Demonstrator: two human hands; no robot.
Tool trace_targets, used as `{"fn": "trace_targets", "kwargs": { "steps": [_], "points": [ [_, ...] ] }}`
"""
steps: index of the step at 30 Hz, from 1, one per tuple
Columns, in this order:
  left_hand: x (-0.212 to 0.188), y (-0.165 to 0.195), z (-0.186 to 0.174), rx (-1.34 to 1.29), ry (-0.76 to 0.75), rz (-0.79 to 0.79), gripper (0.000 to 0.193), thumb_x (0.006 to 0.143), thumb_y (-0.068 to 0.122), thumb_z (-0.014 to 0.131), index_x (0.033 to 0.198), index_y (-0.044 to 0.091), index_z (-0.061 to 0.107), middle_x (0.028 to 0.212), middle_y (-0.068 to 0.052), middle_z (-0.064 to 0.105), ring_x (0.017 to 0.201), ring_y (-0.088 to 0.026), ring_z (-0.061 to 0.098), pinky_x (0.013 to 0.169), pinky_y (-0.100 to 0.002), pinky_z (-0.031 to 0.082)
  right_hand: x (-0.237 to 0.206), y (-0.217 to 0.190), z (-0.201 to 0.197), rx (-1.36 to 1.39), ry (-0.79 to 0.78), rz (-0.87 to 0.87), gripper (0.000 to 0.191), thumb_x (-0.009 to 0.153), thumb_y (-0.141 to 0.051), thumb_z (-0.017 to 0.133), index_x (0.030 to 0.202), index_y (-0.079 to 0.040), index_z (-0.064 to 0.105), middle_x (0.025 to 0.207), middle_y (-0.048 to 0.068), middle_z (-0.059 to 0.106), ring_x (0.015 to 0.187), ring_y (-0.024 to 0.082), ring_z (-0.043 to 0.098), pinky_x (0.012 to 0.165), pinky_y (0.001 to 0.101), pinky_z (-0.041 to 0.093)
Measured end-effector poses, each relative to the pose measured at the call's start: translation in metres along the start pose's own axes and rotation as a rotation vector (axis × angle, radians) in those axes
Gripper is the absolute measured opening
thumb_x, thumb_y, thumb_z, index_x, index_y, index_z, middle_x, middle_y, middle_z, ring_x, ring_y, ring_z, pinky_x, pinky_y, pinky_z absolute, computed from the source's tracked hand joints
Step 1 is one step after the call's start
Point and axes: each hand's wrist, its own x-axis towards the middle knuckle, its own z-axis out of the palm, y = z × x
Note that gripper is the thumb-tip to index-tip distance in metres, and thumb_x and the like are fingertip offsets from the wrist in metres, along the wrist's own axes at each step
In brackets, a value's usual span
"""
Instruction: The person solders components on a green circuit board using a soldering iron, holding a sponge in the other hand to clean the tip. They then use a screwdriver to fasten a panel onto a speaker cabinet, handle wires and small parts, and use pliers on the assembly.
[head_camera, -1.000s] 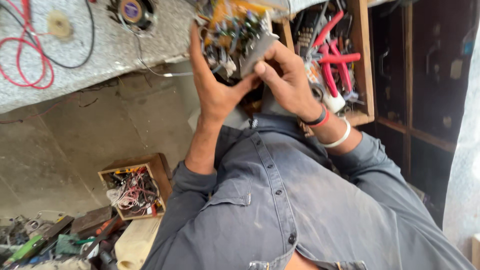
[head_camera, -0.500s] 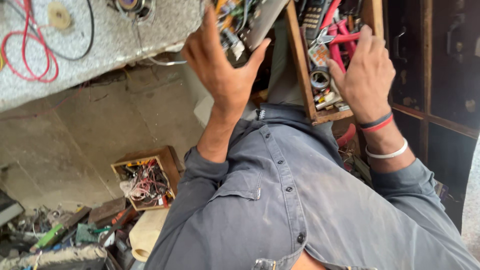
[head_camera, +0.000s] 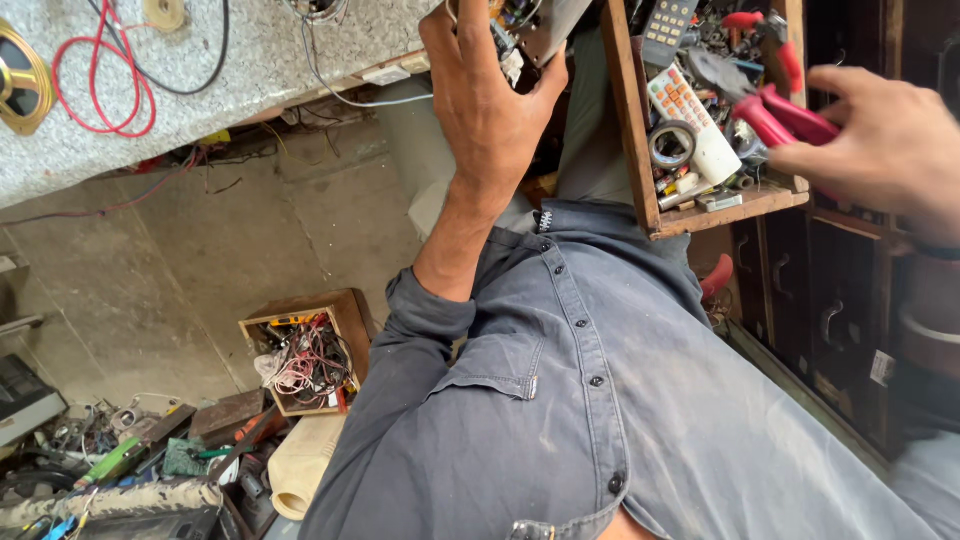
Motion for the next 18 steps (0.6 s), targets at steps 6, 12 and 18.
{"fn": "trace_targets", "kwargs": {
  "steps": [6, 12, 18],
  "points": [
    [0.003, -0.006, -0.001, -0.081, -0.011, 0.042, 0.100, 0.082, 0.018, 0.096, 0.156, 0.019, 0.028, 0.136, -0.014, 0.045, 0.124, -0.031, 0.050, 0.099, -0.041, 0.055, -0.012, 0.040, -0.009, 0.854, -0.402, 0.241, 0.086, 0.067, -0.034, 0.074, 0.143, 0.004, 0.060, 0.104, 0.027, 0.076, 0.078, 0.029, 0.073, 0.073, 0.0420, 0.061],
    [-0.002, -0.015, 0.006, -0.068, 0.003, 0.036, 0.101, 0.083, 0.019, 0.098, 0.157, 0.019, 0.029, 0.138, -0.015, 0.043, 0.124, -0.030, 0.051, 0.099, -0.041, 0.055, -0.045, -0.037, 0.012, 1.579, -0.737, -0.275, 0.081, 0.076, -0.021, 0.083, 0.144, 0.008, 0.050, 0.099, 0.012, 0.062, 0.080, 0.020, 0.068, 0.071, 0.0308, 0.057],
    [-0.003, -0.023, 0.008, -0.021, -0.009, 0.031, 0.098, 0.083, 0.016, 0.098, 0.155, 0.023, 0.032, 0.139, -0.017, 0.042, 0.124, -0.032, 0.052, 0.100, -0.041, 0.054, -0.022, -0.127, 0.007, 1.089, -0.522, -0.378, 0.061, 0.080, -0.006, 0.056, 0.140, 0.000, 0.046, 0.094, 0.009, 0.063, 0.083, 0.016, 0.068, 0.067, 0.0296, 0.057]
  ]
}}
